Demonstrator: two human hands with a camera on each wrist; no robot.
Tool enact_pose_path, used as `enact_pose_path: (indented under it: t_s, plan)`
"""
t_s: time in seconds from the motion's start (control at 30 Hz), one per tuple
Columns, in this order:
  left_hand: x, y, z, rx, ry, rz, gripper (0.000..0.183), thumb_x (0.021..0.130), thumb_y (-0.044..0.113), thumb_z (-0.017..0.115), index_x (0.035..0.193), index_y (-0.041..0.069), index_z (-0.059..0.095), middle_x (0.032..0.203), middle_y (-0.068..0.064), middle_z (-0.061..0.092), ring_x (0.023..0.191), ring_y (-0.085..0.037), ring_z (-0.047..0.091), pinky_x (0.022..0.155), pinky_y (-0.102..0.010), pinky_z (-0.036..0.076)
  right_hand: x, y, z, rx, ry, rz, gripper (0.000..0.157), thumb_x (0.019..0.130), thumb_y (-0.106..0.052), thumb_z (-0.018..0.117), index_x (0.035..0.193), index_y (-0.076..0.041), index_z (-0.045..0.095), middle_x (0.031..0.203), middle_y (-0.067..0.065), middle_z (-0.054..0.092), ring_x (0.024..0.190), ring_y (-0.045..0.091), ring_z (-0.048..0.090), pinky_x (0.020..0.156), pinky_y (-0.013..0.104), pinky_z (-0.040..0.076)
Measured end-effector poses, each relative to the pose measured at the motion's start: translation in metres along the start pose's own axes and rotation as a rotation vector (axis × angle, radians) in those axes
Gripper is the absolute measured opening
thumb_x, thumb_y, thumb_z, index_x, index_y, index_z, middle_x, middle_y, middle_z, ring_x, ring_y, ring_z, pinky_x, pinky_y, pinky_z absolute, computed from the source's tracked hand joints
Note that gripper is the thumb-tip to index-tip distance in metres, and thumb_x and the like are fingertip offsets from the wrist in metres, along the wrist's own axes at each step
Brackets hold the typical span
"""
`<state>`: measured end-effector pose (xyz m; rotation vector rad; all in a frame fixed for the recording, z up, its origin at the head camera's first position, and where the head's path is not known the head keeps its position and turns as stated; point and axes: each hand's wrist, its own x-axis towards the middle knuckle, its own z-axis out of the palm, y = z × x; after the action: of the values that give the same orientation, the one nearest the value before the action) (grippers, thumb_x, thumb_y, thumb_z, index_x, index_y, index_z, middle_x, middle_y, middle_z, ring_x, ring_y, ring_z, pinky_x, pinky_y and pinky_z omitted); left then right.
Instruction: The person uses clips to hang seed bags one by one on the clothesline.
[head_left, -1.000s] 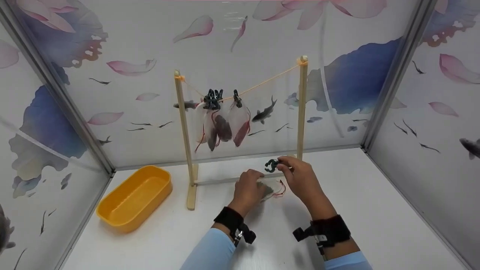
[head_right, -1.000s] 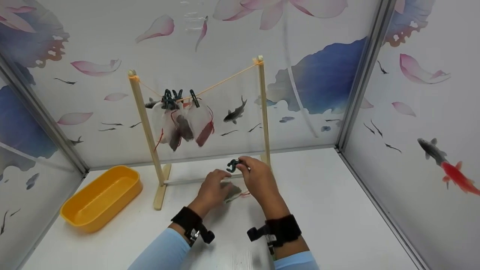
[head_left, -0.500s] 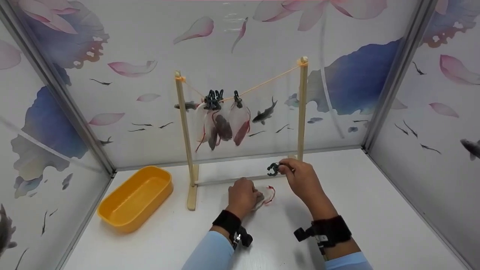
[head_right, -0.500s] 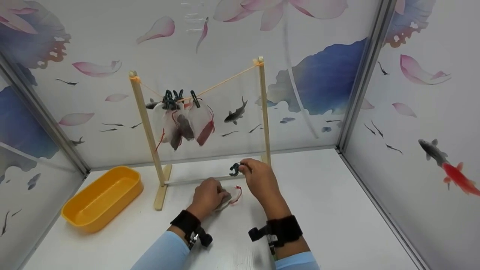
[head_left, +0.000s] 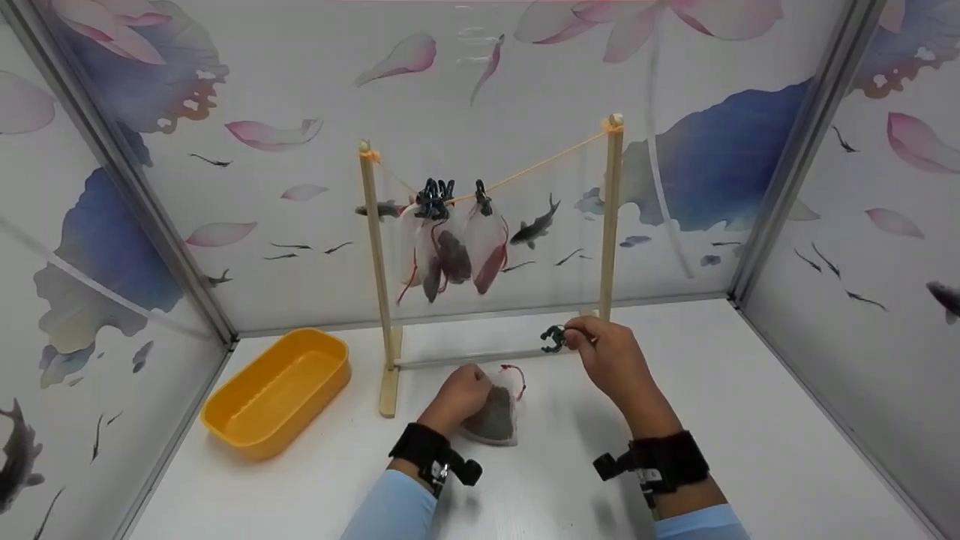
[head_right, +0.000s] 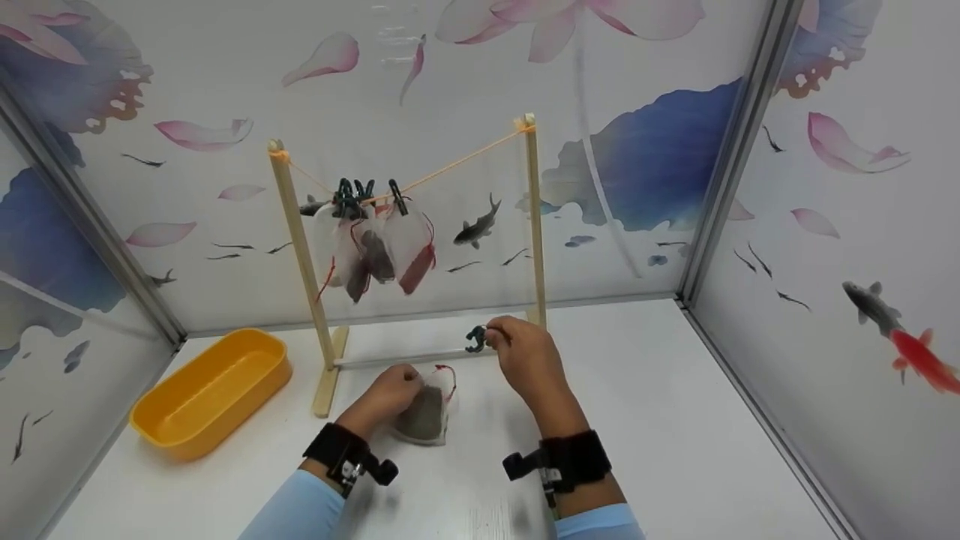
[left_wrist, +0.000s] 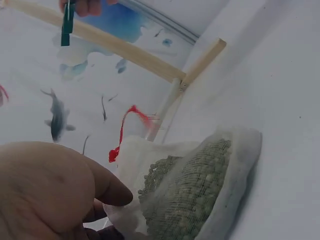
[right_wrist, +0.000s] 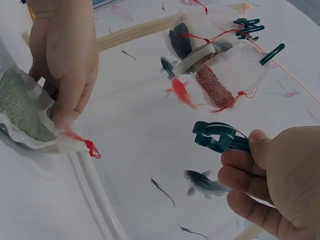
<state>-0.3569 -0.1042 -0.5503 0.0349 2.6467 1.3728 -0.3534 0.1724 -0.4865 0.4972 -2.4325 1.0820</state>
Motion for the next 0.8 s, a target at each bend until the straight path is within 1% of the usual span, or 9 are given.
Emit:
enact_pose_path:
  t_s: [0.1,0.2,0.27,0.33,0.43,0.5,0.63,0.7,0.8]
  plan:
    - [-0.007,-0.007,-0.014,-0.106,0.010,0.021,0.023,0.115,0.022,0.060,0.119,0.002,0.069,0.113,-0.012,0.071,0.101,-0.022,0.064,0.083,-0.034,0.052,0.002,-0.002,0.000,0.007,0.005,-0.005,0.013,0.110,-0.019,0.074,0.116,-0.010,0.082,0.101,0.007,0.085,0.095,0.025,0.083,0.085,0.048,0.069]
    - [-0.016,-0.011,-0.028,-0.240,0.059,0.053,0.022,0.114,0.023,0.068,0.119,0.001,0.071,0.115,-0.013,0.079,0.103,-0.023,0.073,0.087,-0.035,0.058,0.002,-0.004,-0.001,0.022,-0.003,0.001,0.013,0.110,-0.018,0.074,0.117,-0.009,0.081,0.102,0.007,0.085,0.096,0.025,0.083,0.085,0.048,0.069]
    - [-0.023,-0.011,-0.038,-0.283,0.125,0.087,0.017,0.114,0.021,0.070,0.115,0.004,0.072,0.111,-0.011,0.081,0.101,-0.022,0.075,0.087,-0.036,0.059,0.004,-0.008,-0.004,0.033,-0.019,0.010,0.014,0.111,-0.018,0.074,0.118,-0.009,0.082,0.103,0.007,0.085,0.098,0.025,0.083,0.087,0.048,0.069]
    - [-0.032,-0.005,-0.051,-0.276,0.227,0.120,0.011,0.113,0.018,0.072,0.114,0.008,0.072,0.107,-0.008,0.082,0.100,-0.021,0.076,0.088,-0.039,0.061,0.008,-0.013,-0.008,0.034,-0.030,0.012,0.015,0.111,-0.017,0.074,0.119,-0.008,0.082,0.104,0.008,0.086,0.099,0.026,0.083,0.088,0.050,0.069]
    - [-0.049,0.009,-0.076,-0.229,0.415,0.163,0.007,0.112,0.018,0.073,0.116,0.013,0.073,0.110,-0.005,0.081,0.103,-0.021,0.073,0.096,-0.045,0.064,0.021,-0.029,-0.019,0.019,-0.040,-0.039,0.017,0.110,-0.016,0.075,0.121,-0.006,0.084,0.107,0.010,0.087,0.102,0.029,0.084,0.089,0.052,0.069]
    - [-0.060,0.021,-0.097,-0.211,0.551,0.212,0.011,0.112,0.018,0.075,0.121,0.013,0.074,0.114,-0.007,0.083,0.106,-0.025,0.074,0.099,-0.051,0.065,0.034,-0.044,-0.027,0.007,-0.031,-0.101,0.018,0.109,-0.014,0.076,0.122,-0.004,0.084,0.111,0.012,0.087,0.104,0.032,0.084,0.088,0.053,0.069]
    - [-0.073,0.048,-0.141,-0.143,0.781,0.332,0.024,0.112,0.023,0.075,0.132,0.009,0.076,0.123,-0.010,0.085,0.112,-0.028,0.077,0.101,-0.052,0.068,0.067,-0.081,-0.043,0.018,0.015,-0.223,0.019,0.107,-0.014,0.078,0.122,-0.003,0.086,0.115,0.014,0.086,0.106,0.032,0.083,0.084,0.045,0.068]
    - [-0.073,0.063,-0.161,-0.111,0.845,0.379,0.025,0.112,0.023,0.075,0.131,0.007,0.077,0.124,-0.011,0.084,0.114,-0.029,0.078,0.102,-0.050,0.068,0.085,-0.101,-0.050,0.032,0.042,-0.264,0.019,0.107,-0.014,0.078,0.121,-0.004,0.086,0.113,0.014,0.086,0.102,0.031,0.083,0.080,0.034,0.065]
    - [-0.068,0.087,-0.186,-0.115,0.864,0.412,0.023,0.111,0.022,0.076,0.128,0.007,0.079,0.123,-0.010,0.083,0.117,-0.027,0.078,0.106,-0.047,0.067,0.113,-0.131,-0.055,0.067,0.065,-0.287,0.019,0.109,-0.016,0.077,0.120,-0.004,0.086,0.109,0.013,0.087,0.090,0.029,0.081,0.072,0.022,0.055]
